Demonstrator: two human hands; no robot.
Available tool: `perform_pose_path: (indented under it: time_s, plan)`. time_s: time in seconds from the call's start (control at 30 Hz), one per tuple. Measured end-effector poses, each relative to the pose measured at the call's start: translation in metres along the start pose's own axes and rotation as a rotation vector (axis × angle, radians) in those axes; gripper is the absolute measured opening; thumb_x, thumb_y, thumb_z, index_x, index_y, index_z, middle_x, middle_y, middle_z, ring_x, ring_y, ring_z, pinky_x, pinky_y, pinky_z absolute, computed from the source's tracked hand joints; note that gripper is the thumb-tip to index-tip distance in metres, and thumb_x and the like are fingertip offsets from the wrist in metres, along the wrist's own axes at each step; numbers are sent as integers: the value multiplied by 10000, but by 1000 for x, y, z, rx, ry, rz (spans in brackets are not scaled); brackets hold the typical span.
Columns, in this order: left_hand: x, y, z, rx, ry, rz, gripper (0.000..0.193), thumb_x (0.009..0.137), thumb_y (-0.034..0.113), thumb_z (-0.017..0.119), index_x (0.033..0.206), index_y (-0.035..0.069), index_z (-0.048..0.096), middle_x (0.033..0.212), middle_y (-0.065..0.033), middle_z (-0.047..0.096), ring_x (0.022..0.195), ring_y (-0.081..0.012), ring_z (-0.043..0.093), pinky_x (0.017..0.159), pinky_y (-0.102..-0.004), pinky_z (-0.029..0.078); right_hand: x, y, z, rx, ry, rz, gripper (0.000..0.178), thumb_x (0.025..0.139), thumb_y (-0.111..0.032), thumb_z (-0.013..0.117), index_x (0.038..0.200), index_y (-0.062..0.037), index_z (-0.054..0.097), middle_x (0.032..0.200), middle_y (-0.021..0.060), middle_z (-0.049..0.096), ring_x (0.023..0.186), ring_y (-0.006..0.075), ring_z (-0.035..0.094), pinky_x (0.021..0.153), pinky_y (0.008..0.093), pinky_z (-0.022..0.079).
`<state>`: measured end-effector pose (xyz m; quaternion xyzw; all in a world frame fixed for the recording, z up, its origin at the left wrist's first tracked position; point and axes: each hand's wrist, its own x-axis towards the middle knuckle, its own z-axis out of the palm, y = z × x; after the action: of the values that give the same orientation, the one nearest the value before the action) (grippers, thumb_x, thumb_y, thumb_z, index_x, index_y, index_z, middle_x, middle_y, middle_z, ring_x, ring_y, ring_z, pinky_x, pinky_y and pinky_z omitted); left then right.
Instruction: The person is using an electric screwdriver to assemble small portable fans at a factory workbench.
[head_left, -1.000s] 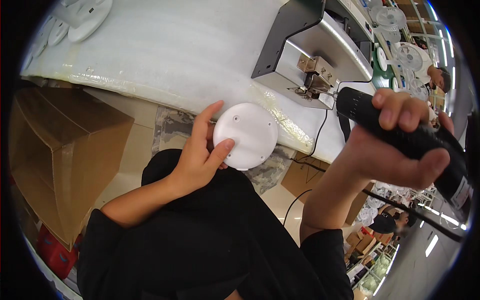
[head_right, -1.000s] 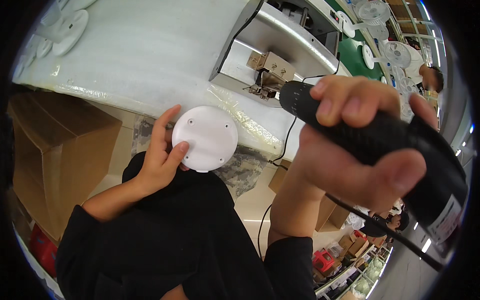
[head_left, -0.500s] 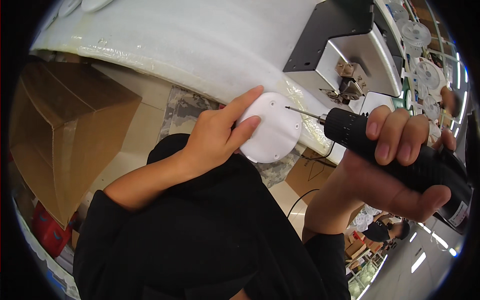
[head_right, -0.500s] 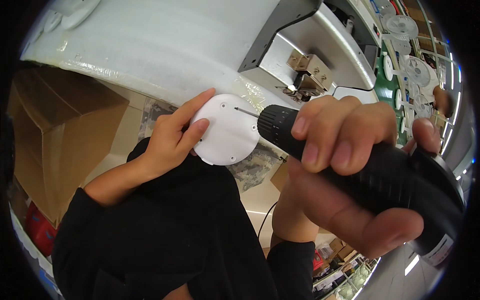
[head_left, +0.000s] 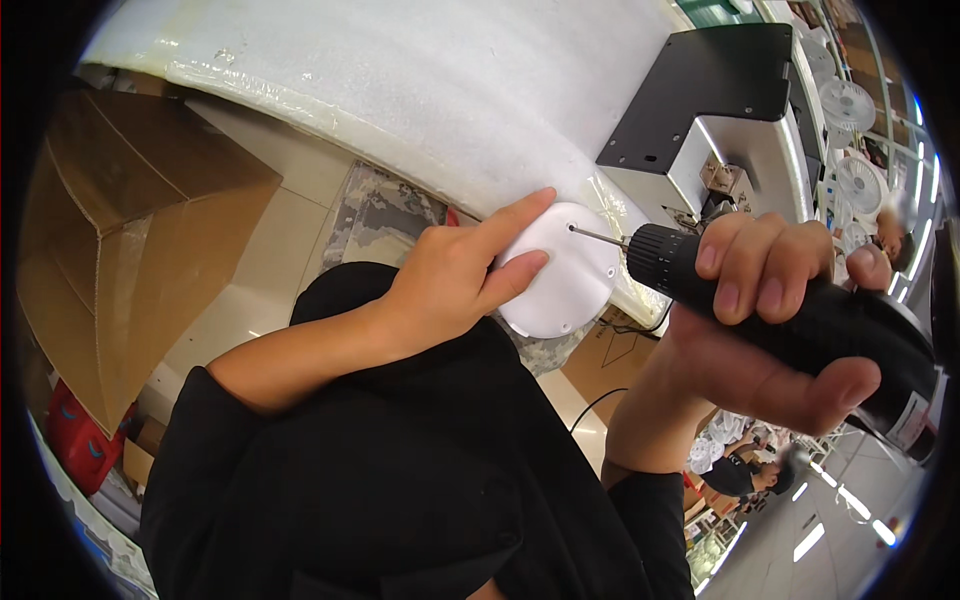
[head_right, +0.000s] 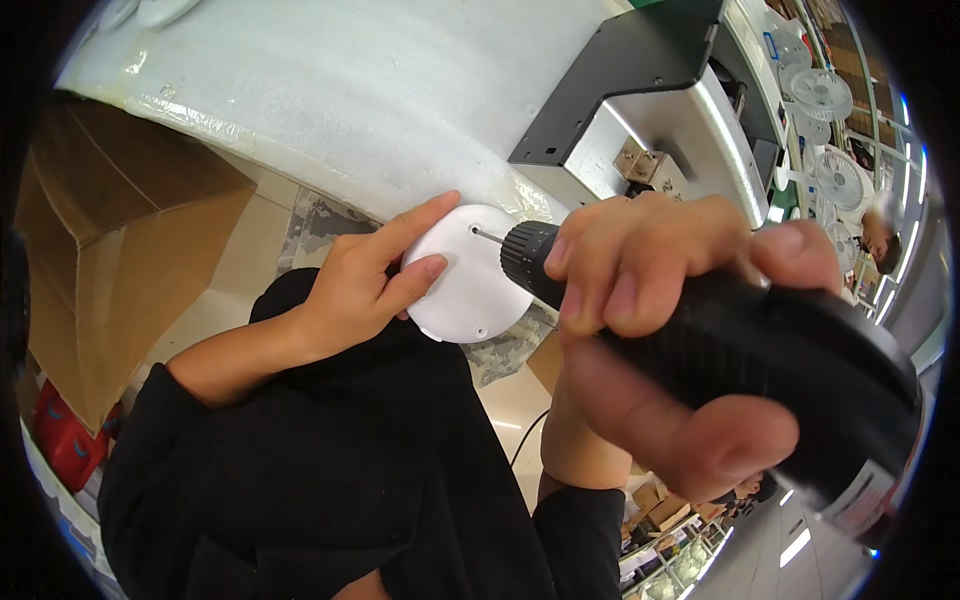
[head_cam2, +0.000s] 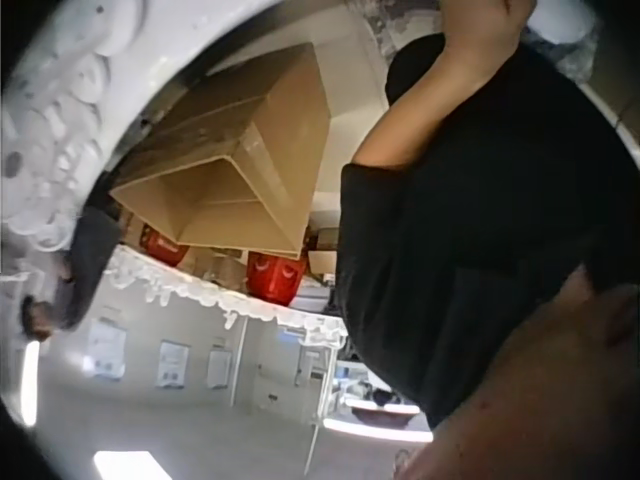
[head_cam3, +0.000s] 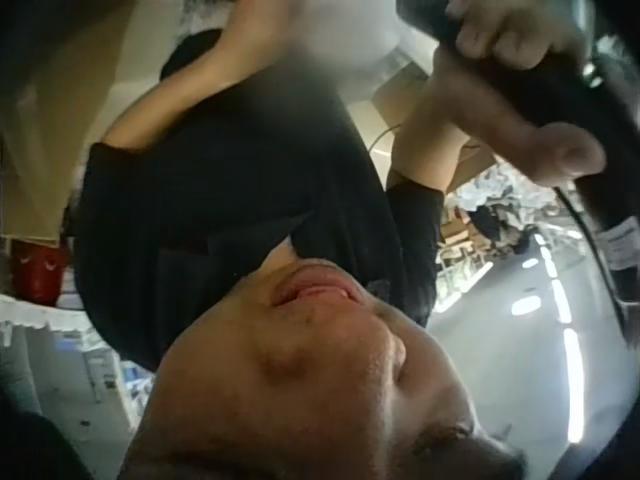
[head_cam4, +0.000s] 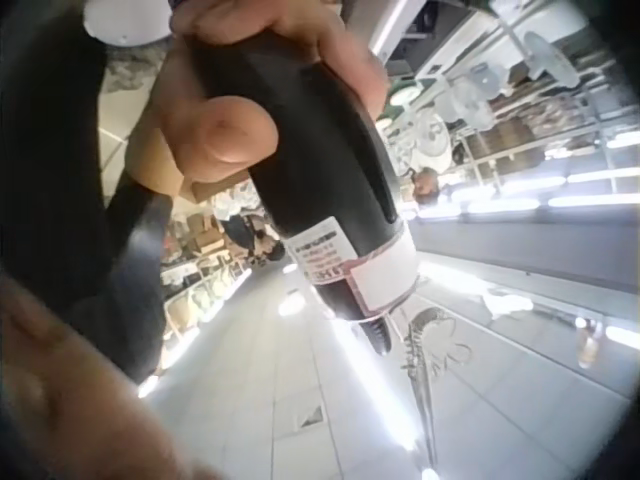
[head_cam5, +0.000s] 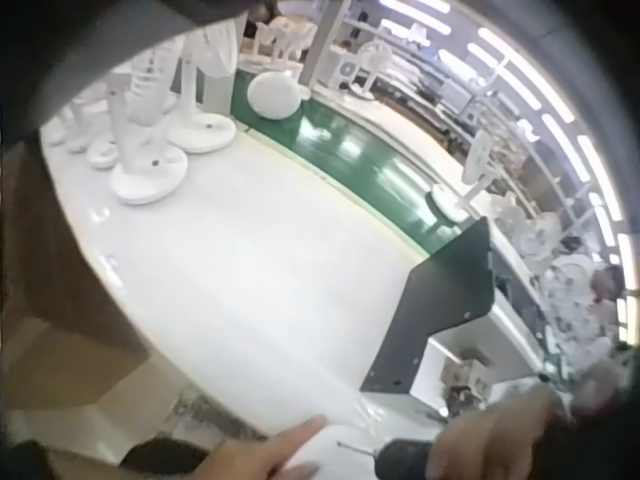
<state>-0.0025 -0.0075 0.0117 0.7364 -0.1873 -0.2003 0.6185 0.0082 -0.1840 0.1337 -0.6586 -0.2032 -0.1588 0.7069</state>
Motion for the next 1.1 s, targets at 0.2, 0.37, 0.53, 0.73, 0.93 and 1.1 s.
perform_pose_path:
  time_s: [0.2, 0.37, 0.53, 0.73, 0.93, 1.1]
  plan:
    - [-3, 0, -1, -74, -9, -21, 442, 890, 127, 622, 1323, 69, 553, 650, -54, 599, 504, -120, 499, 493, -237, 409, -2, 7, 18, -109, -59, -45, 510, 864, -539, 566, 1165, -141, 458, 696, 3, 514, 530, 108, 500, 562, 302, 464]
    - [2, 0, -3, -105, -50, -111, 448, 890, 102, 615, 1333, 75, 549, 646, -40, 586, 516, -99, 486, 496, -212, 403, -2, 21, 14, -81, -53, 12, 485, 859, -497, 593, 1133, -124, 448, 662, 17, 524, 487, 123, 496, 526, 291, 461]
    - [6, -1, -5, -210, -82, -203, 440, 899, 108, 609, 1333, 67, 545, 685, -50, 599, 525, -94, 490, 501, -195, 417, -3, 24, 15, -96, -41, 36, 489, 856, -461, 606, 1151, -102, 454, 671, 42, 537, 510, 133, 511, 528, 291, 460]
    - [9, -27, -4, -353, -32, -156, 389, 931, 180, 580, 1281, 11, 562, 722, -85, 632, 521, -121, 532, 462, -229, 424, -12, 35, 16, 14, 39, 61, 720, 845, -478, 641, 1343, -48, 349, 738, 78, 578, 560, 164, 560, 564, 312, 493]
    - [-4, -16, -12, -497, 75, -130, 401, 962, 183, 526, 1306, -21, 505, 822, -90, 632, 517, -96, 496, 434, -204, 399, -9, -1, -25, -19, 275, -154, 701, 895, -580, 484, 1336, -51, 352, 739, 62, 573, 554, 171, 575, 602, 329, 520]
    - [-27, -9, -42, -968, 90, -389, 393, 990, 198, 473, 1314, -23, 468, 857, -85, 611, 510, -68, 450, 410, -178, 358, -22, 5, -41, -137, 498, -55, 679, 895, -529, 522, 1315, -25, 346, 831, 108, 606, 676, 220, 622, 701, 341, 511]
